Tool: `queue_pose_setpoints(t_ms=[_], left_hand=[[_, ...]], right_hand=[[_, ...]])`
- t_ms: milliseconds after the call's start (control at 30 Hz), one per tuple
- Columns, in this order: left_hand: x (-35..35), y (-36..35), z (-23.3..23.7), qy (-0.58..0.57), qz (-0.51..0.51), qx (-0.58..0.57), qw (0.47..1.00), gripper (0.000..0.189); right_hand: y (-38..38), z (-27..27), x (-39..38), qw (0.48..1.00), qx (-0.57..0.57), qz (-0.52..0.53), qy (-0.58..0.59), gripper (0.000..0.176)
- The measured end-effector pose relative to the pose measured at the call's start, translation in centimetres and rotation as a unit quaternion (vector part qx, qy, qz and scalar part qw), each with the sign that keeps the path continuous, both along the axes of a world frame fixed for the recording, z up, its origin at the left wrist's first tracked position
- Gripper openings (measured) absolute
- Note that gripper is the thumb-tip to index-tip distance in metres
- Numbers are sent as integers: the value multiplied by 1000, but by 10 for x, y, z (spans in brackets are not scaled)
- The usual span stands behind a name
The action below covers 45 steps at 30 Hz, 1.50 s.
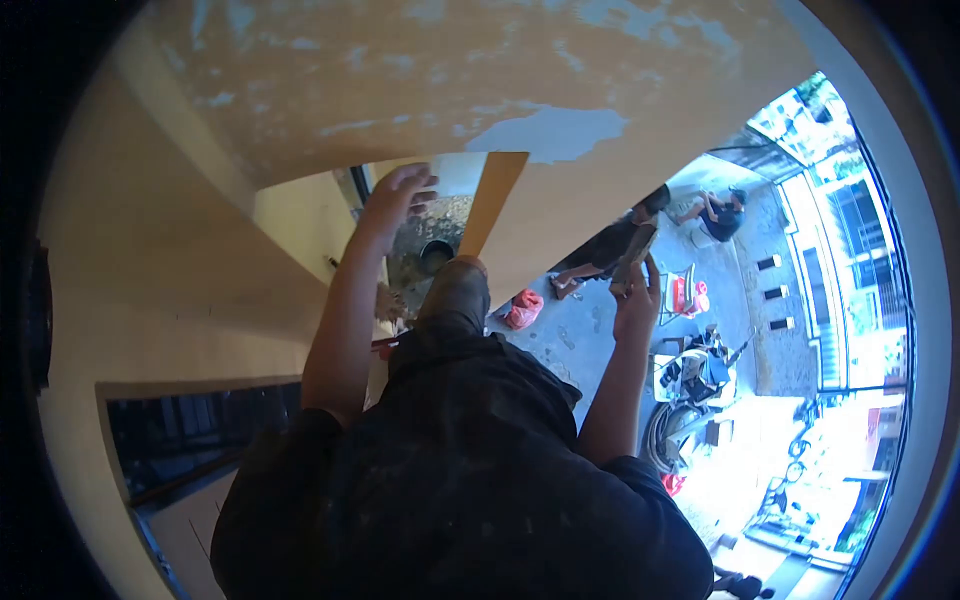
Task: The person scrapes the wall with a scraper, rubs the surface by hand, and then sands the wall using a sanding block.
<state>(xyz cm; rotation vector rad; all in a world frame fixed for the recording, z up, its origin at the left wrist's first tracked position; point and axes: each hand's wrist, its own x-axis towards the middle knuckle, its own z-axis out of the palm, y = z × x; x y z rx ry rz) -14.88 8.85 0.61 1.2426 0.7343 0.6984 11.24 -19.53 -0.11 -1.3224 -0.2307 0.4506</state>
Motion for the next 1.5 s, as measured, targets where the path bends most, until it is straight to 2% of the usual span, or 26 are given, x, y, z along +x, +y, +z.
queue_pose_setpoints(t_ms=[133, 233, 400, 500, 533, 600, 633, 667, 733, 767, 800, 867, 900, 933, 1000, 1033, 1100, 1133, 1200, 1233, 1267, 1333, 1400, 1500], left_hand=[[13, -10, 57, -20, -26, 27, 999, 43], [36, -12, 90, -71, -56, 182, 979, 35], [94, -21, 157, -182, -89, 309, 929, 24], [119, -29, 206, -202, -101, 489, 843, 19], [129, -25, 222, -216, -108, 504, 829, 19], [148, -21, 247, -158, -119, 714, 671, 18], [157, -14, 261, -153, -128, 780, 594, 21], [164, -11, 271, -158, -129, 782, 588, 21], [168, 0, 294, -8, -147, 856, 495, 24], [170, 6, 301, 1, -133, 869, 477, 26], [172, 14, 303, 6, -137, 868, 477, 26], [176, 25, 307, -41, -96, 845, 524, 27], [173, 23, 309, -65, -94, 862, 493, 30], [175, 23, 307, -64, -98, 862, 493, 30], [178, 22, 297, -97, -26, 880, 464, 33], [178, 23, 294, -93, -33, 877, 470, 33], [178, 26, 289, -125, 62, 903, 405, 38], [178, 23, 282, -117, 57, 902, 411, 38], [181, 16, 261, -32, 250, 849, 464, 48], [183, 12, 243, 76, 263, 838, 472, 61], [186, 9, 226, 88, 263, 839, 467, 61], [190, 0, 188, 116, 237, 791, 552, 69], [189, -11, 152, 137, 217, 768, 587, 73], [191, -24, 89, 187, 167, 757, 603, 76]], right_hand=[[-6, -3, 7, 1000, 2, -11, -2, 42], [-7, -2, 16, 1000, 8, -26, 7, 45], [7, 4, 29, 999, 5, -23, -25, 46], [12, 15, 24, 999, 10, -13, -29, 48], [13, 15, 25, 999, 7, -16, -31, 50], [10, 20, 26, 999, -7, -8, -51, 52], [10, 28, 23, 999, -10, -19, -48, 53], [7, 27, 24, 998, -1, -23, -50, 54], [10, 20, 31, 997, 11, -56, -54, 53], [9, 17, 35, 997, -10, -49, -51, 52], [11, 17, 35, 997, -7, -47, -53, 51], [15, 20, 36, 998, -2, -56, -41, 50], [18, 20, 38, 998, -2, -56, -37, 50], [22, 20, 40, 998, -1, -49, -40, 50], [31, 22, 38, 999, -7, -39, -37, 49], [35, 23, 38, 999, -2, -24, -38, 49], [45, 27, 32, 999, -5, -5, -32, 49], [51, 33, 24, 999, 11, 1, -35, 49], [55, 31, 15, 999, 25, 19, -31, 48], [57, 27, 12, 998, 31, 27, -38, 48], [59, 23, 10, 998, 39, 36, -46, 48], [55, 18, 4, 998, 36, 45, -33, 49], [45, 8, 4, 999, 28, 41, -17, 50], [29, -6, 7, 999, 15, 28, -12, 49]])
